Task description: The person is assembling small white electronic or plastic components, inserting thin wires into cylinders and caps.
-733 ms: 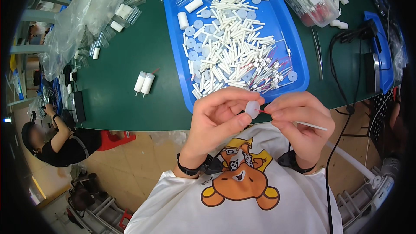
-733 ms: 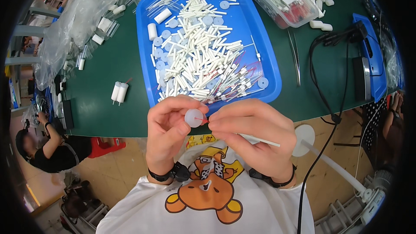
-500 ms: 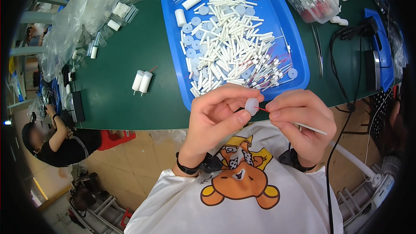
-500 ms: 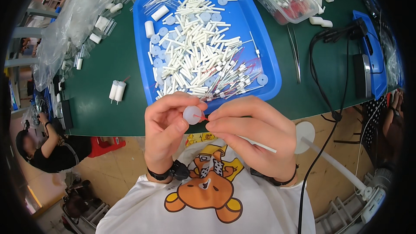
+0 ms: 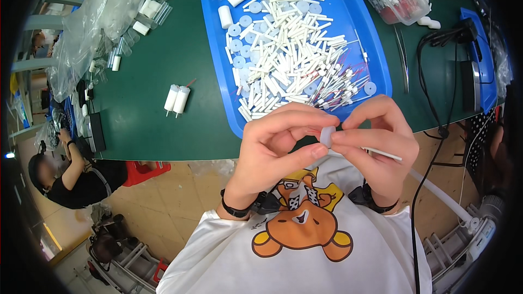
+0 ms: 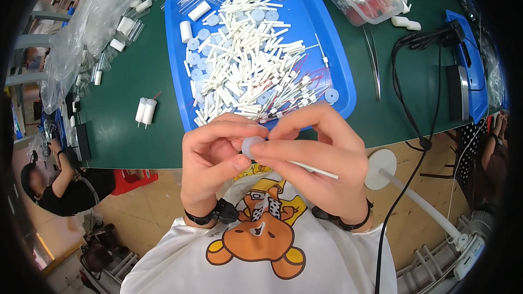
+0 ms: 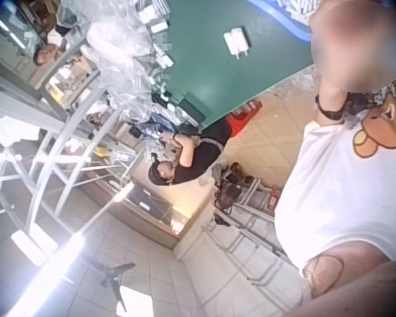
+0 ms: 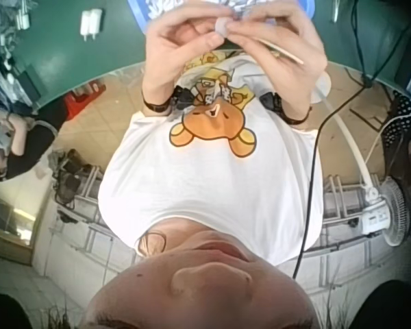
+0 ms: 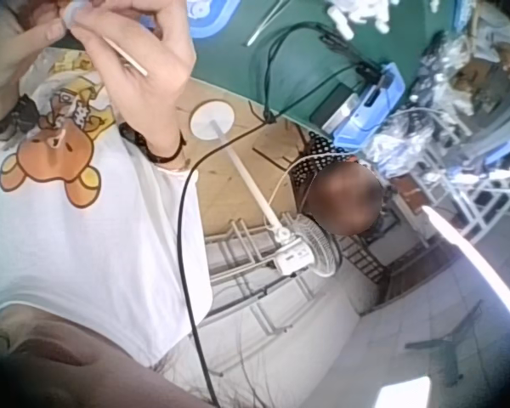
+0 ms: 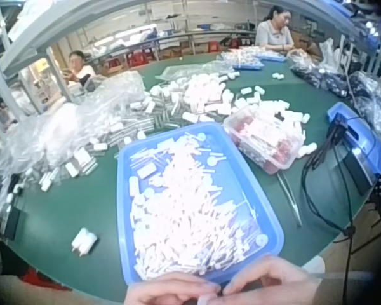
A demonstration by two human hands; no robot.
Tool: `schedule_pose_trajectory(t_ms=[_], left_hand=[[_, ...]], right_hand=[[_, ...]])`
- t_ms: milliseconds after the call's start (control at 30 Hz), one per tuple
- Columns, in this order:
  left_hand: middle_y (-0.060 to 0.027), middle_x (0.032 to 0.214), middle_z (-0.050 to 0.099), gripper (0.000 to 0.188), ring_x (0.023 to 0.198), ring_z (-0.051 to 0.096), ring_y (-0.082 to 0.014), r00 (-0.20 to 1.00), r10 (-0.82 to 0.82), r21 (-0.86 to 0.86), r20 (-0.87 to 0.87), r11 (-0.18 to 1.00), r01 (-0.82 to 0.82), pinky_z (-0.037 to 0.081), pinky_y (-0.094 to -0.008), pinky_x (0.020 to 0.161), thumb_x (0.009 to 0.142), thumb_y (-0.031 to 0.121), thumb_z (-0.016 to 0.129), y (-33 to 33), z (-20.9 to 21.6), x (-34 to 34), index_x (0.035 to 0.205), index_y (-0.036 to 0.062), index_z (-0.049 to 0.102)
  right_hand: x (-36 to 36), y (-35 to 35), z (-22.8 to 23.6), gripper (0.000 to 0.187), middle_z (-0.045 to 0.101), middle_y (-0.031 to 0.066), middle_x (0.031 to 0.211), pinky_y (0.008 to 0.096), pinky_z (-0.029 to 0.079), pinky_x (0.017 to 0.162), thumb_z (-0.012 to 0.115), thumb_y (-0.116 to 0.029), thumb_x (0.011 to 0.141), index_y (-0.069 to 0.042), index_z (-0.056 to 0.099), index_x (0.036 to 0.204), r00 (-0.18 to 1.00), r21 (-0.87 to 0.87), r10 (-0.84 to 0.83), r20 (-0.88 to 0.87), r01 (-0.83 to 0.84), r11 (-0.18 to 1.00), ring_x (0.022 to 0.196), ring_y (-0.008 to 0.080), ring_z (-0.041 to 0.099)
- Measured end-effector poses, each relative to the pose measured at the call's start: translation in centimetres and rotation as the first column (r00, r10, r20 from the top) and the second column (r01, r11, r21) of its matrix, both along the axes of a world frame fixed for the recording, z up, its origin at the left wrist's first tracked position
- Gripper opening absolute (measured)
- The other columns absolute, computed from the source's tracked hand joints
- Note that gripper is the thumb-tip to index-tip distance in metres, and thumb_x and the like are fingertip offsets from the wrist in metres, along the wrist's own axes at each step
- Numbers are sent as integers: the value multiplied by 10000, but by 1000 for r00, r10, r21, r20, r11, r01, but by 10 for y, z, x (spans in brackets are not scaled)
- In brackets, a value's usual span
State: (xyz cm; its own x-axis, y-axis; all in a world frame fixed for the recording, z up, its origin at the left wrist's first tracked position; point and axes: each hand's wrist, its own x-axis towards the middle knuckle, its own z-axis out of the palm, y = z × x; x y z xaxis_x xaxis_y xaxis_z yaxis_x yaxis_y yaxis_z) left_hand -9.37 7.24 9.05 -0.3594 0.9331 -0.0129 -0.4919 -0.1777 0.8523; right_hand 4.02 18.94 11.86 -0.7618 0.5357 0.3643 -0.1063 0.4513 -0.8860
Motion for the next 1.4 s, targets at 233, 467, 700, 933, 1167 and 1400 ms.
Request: schedule_pose_trajectory(t_ms=[233,467,700,933,1167,1400], left_hand=[[-181,1012,591,328,944,544,-196,999,38,-2,-32,999,-38,421,-306,817,724,8,679,1,-2,0,1028,-81,595],[-152,1005,579,336,902,562,-179,996,0,33,-88,999,3,459,-297,799,713,-80,673,-2,-4,-5,1040,-73,600],[-130,934,606,333,845,588,-171,984,14,9,-177,1000,-13,479,-275,738,681,-97,701,-7,-8,-3,1004,-58,632],[-188,899,623,279,825,626,-234,933,-38,-3,-358,999,40,514,-293,697,683,-13,735,-7,0,-11,936,-82,641],[-169,889,632,290,814,629,-232,871,74,26,-485,997,-70,510,-287,686,660,-37,735,-6,-2,-3,932,-78,645],[-175,885,641,280,817,629,-225,868,-45,-111,-495,994,-12,504,-300,716,665,-37,732,-9,-1,-4,927,-79,645]], right_hand=[[-1,1,0,276,628,91,811,247,484,577,701,82,636,-6,683,897,999,-98,10,35,-6,995,686,175,612],[1,9,5,229,632,87,747,251,473,556,727,45,620,8,678,841,997,82,38,61,-43,996,645,180,608],[7,2,0,201,633,92,728,239,458,533,743,23,637,-2,688,829,995,-7,50,89,-50,999,609,163,601],[9,0,-10,177,655,106,760,217,474,534,708,51,692,18,686,865,986,-428,144,86,-94,899,657,146,626],[10,-15,-8,129,650,131,852,221,509,556,647,58,769,46,668,896,993,-762,91,81,3,647,697,152,630],[19,-10,-20,134,646,137,869,236,527,610,646,56,773,52,662,905,982,-782,147,115,-2,624,723,158,637]])
